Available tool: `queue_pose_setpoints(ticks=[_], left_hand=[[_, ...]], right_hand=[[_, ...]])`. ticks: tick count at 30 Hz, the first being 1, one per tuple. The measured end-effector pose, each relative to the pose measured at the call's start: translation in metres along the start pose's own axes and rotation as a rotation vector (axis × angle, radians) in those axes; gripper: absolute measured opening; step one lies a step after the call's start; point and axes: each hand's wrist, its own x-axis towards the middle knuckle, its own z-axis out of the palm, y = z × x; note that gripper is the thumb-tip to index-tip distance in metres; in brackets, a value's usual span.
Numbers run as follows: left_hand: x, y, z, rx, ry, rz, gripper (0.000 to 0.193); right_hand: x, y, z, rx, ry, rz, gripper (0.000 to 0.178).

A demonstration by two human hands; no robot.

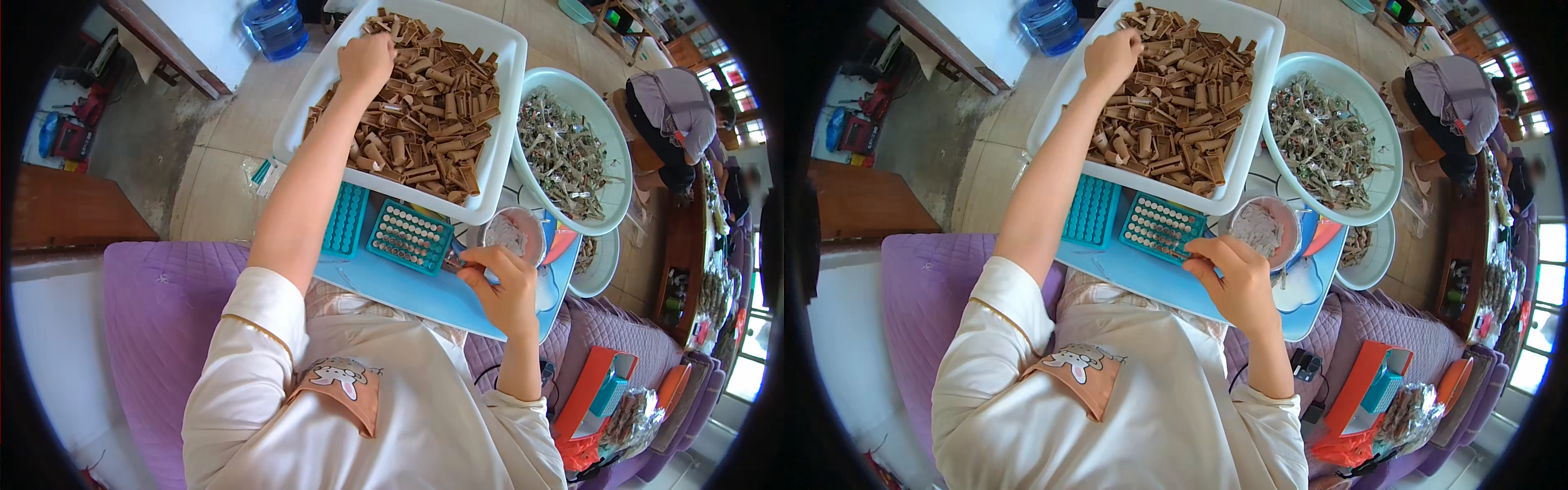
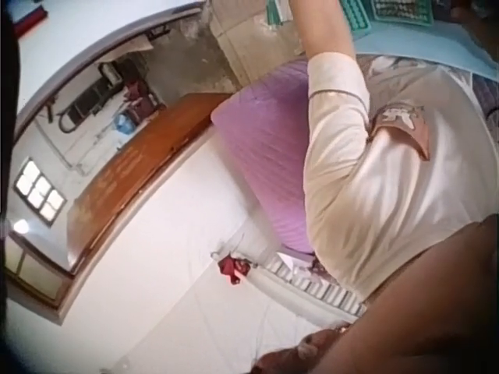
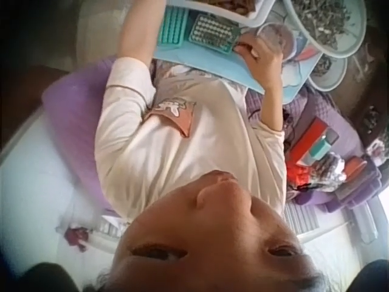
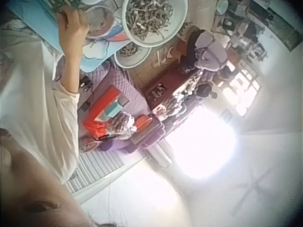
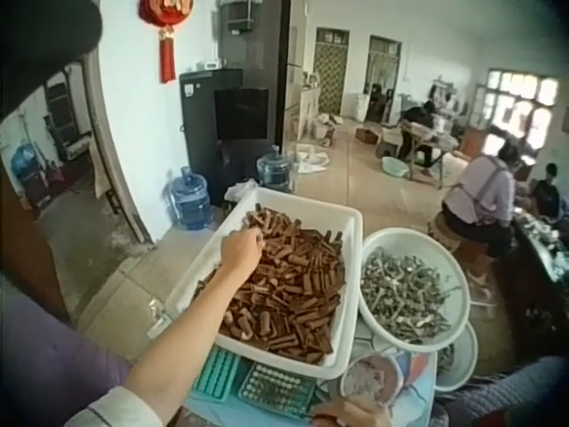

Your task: The person assembles small plastic sleeves and metal components by hand using an assembly jig, taking parts from sorting trays and a bin.

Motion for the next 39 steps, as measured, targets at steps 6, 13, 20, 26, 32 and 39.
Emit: queue_pose_setpoints(ticks=[6,13,20,26,32,39], left_hand=[[-0.024,0.055,-0.048,-0.654,0.09,0.135,0.009],[-0.17,0.113,-0.088,-1.396,-0.472,-0.021,0.019],[-0.224,0.099,-0.089,-1.711,-0.573,-0.163,0.046],[-0.238,0.089,-0.096,-1.727,-0.546,-0.126,0.04],[-0.24,0.083,-0.097,-1.781,-0.305,-0.092,0.04],[-0.246,0.078,-0.104,-1.738,-0.235,-0.082,0.048]], right_hand=[[0.001,0.011,-0.007,0.084,0.292,0.021,0.018],[0.012,0.008,0.019,0.243,0.722,0.047,0.015],[-0.012,-0.004,0.051,0.378,0.721,0.165,0.01],[-0.012,-0.014,0.052,0.599,0.604,0.29,0.009],[-0.012,-0.027,0.053,0.637,0.56,0.269,0.01],[-0.009,-0.041,0.049,0.243,0.498,-0.075,0.015]])
